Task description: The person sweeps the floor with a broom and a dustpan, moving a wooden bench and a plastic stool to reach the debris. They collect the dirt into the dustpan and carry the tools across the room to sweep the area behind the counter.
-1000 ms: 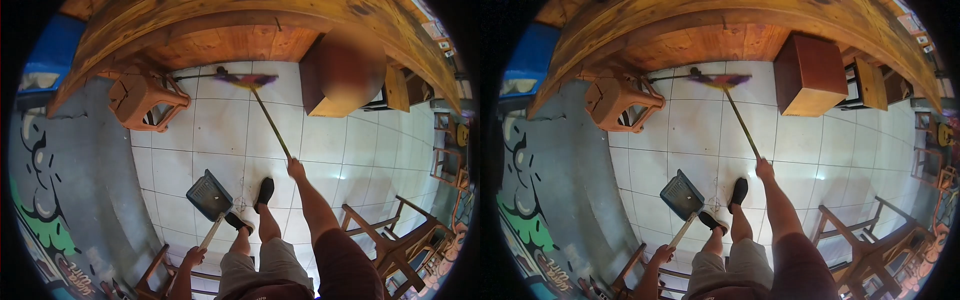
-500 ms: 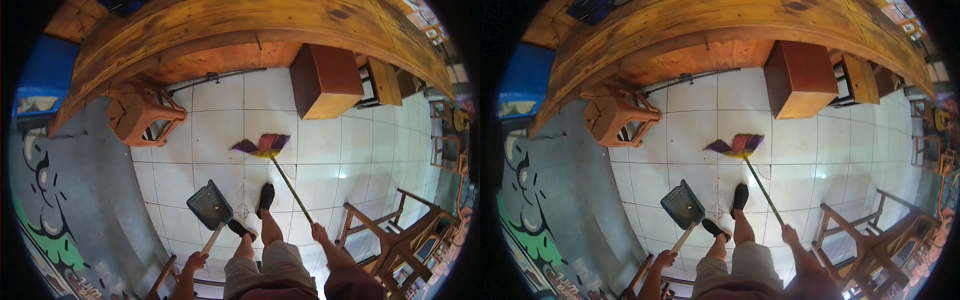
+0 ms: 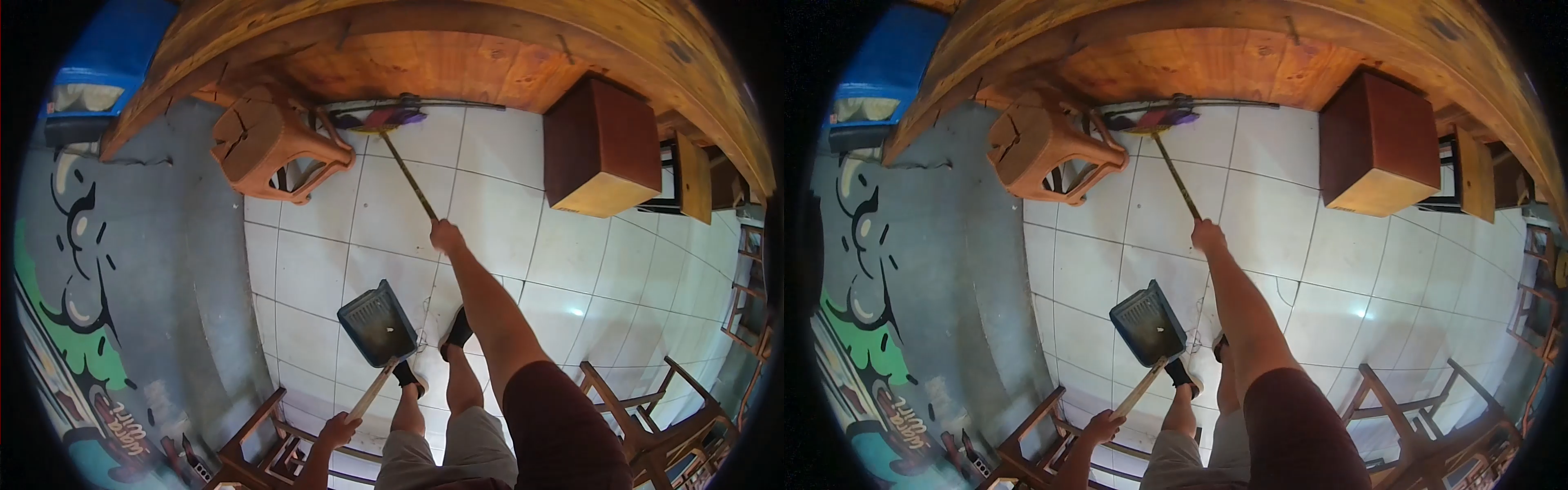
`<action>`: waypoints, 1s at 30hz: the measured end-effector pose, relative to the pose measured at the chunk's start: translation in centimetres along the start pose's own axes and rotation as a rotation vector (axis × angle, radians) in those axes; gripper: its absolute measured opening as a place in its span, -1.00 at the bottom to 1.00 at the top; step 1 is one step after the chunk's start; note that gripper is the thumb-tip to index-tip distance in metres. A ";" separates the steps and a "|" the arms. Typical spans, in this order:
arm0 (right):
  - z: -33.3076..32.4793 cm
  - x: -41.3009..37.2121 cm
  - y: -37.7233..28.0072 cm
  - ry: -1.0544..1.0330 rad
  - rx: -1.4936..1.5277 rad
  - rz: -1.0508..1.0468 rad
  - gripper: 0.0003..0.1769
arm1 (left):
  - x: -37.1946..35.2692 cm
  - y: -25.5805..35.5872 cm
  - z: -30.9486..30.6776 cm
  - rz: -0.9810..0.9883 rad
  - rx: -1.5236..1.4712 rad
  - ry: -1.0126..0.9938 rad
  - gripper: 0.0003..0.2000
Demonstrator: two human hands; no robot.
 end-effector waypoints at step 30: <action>4.8 -34.1 13.1 0.153 0.300 0.326 -0.62 | 17.6 27.8 -4.6 0.593 0.654 0.178 -0.44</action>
Point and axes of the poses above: each hand's wrist, its own x-axis towards the middle knuckle, its own z-axis out of the palm, y = z × x, the point moved 6 cm from there along x, towards the middle knuckle, and after that the axes turned 11 degrees about -x, right-handed, at the moved point
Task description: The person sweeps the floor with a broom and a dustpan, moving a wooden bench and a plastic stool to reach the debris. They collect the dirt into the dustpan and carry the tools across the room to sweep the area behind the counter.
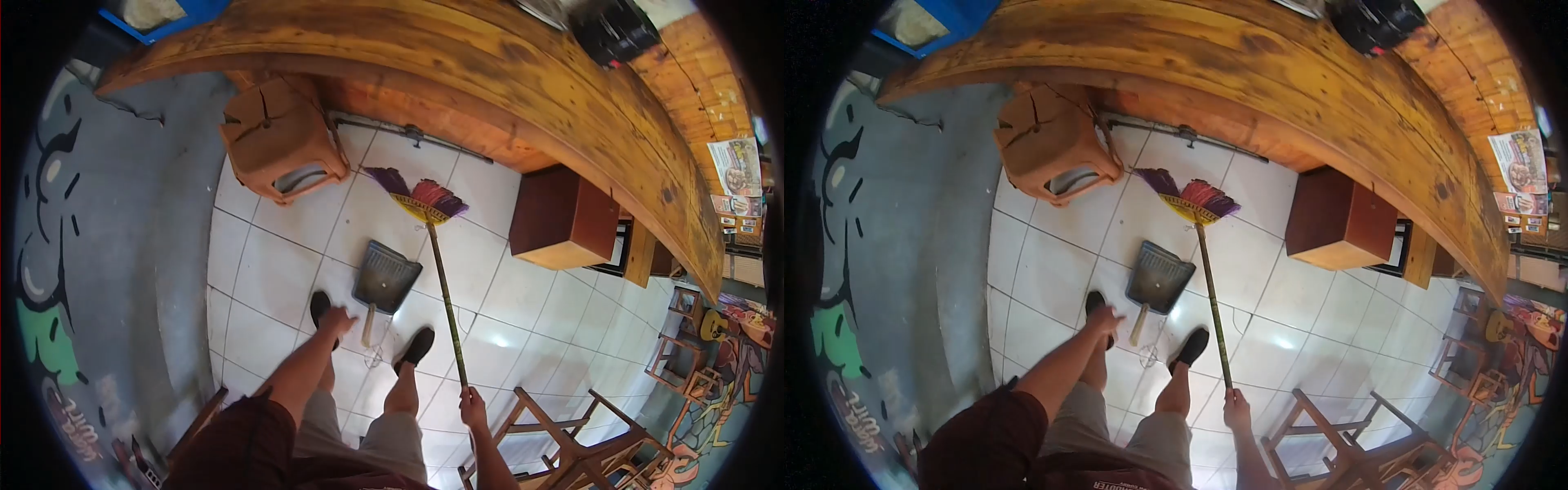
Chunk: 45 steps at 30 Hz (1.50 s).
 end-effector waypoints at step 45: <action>6.2 -3.6 -23.6 -0.207 -0.391 -0.222 -0.49 | -9.9 -19.8 -33.2 0.228 0.498 0.357 -0.11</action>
Point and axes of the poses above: each hand's wrist, its own x-axis towards the middle knuckle, its own z-axis out of the palm, y = z × x, the point moved 6 cm from there along x, towards the middle knuckle, and after that the axes turned 11 degrees about -x, right-handed, at the moved point
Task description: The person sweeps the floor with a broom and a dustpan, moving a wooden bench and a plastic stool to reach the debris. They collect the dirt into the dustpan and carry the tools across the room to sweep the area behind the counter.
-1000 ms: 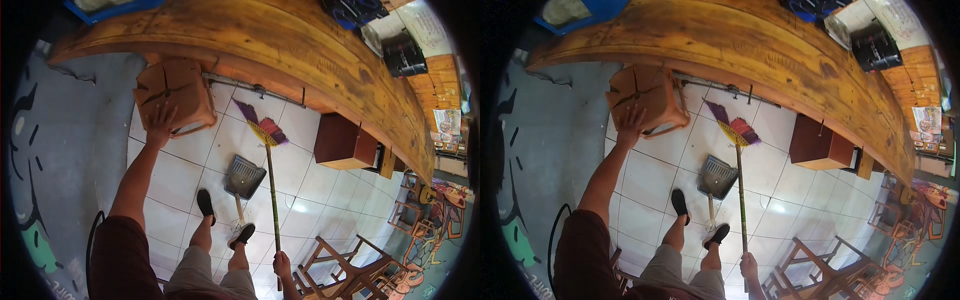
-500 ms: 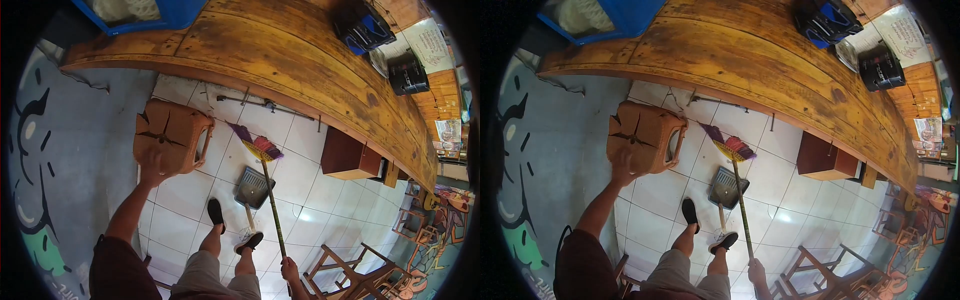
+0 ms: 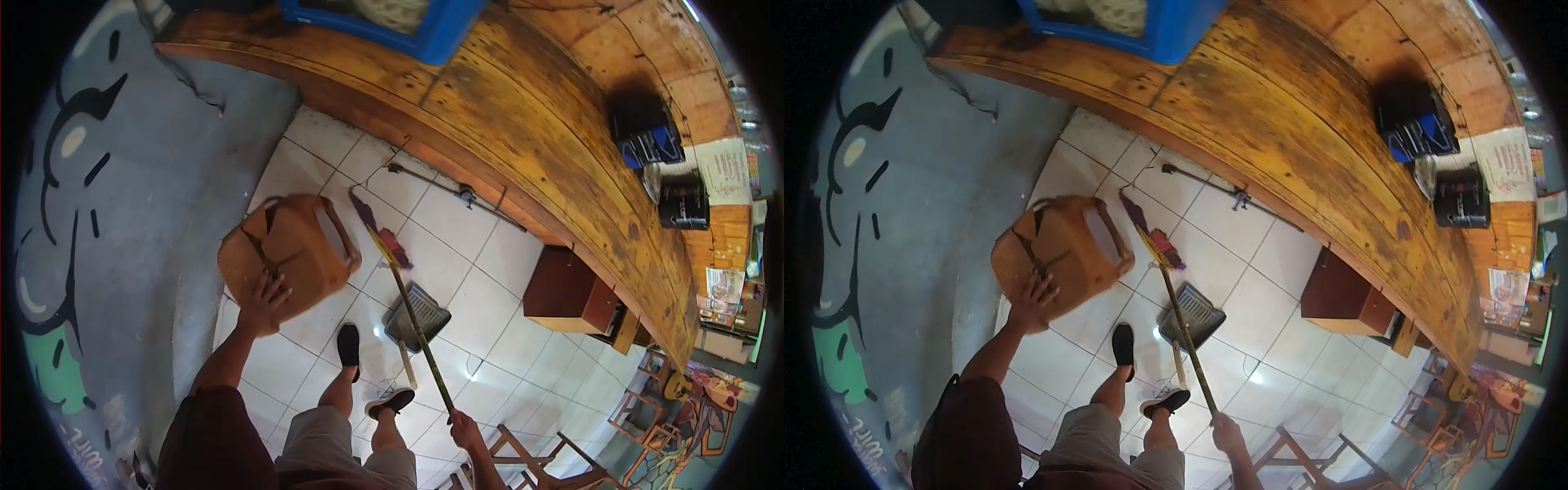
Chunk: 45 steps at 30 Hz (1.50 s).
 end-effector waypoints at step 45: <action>-2.2 22.1 -8.9 -0.138 -0.889 0.013 -0.58 | -6.1 -6.5 9.4 0.166 -0.168 -0.269 -0.10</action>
Point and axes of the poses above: each hand's wrist, its own x-axis towards the middle knuckle, its own z-axis out of the palm, y = z × x, the point moved 6 cm from there along x, towards the middle knuckle, and after that the axes turned 11 degrees about -x, right-handed, at the moved point
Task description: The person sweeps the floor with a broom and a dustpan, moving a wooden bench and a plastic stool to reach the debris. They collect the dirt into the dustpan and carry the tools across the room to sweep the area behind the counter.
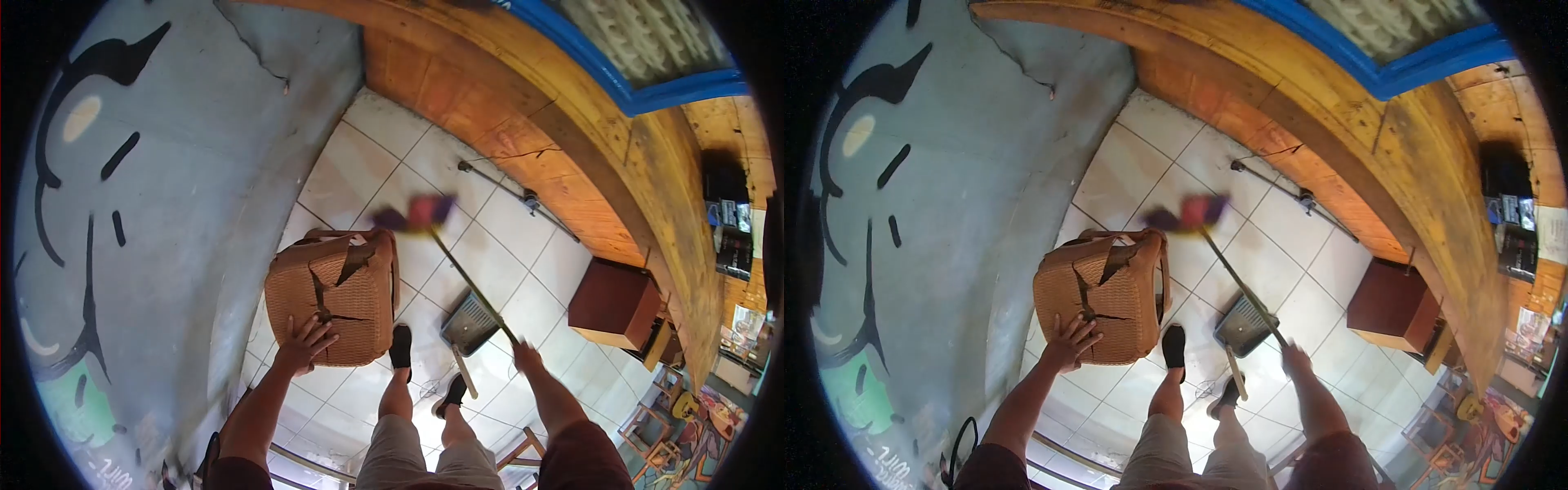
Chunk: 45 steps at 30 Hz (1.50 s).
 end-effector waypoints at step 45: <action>20.9 -7.5 13.6 0.226 1.343 0.437 -0.64 | 19.8 11.4 -9.0 -0.121 -0.500 0.819 -0.36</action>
Point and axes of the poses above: each hand's wrist, its own x-axis towards the middle knuckle, its own z-axis out of the palm, y = z × x, the point moved 6 cm from there along x, towards the middle knuckle, and after that the axes turned 11 degrees about -x, right-handed, at the moved point
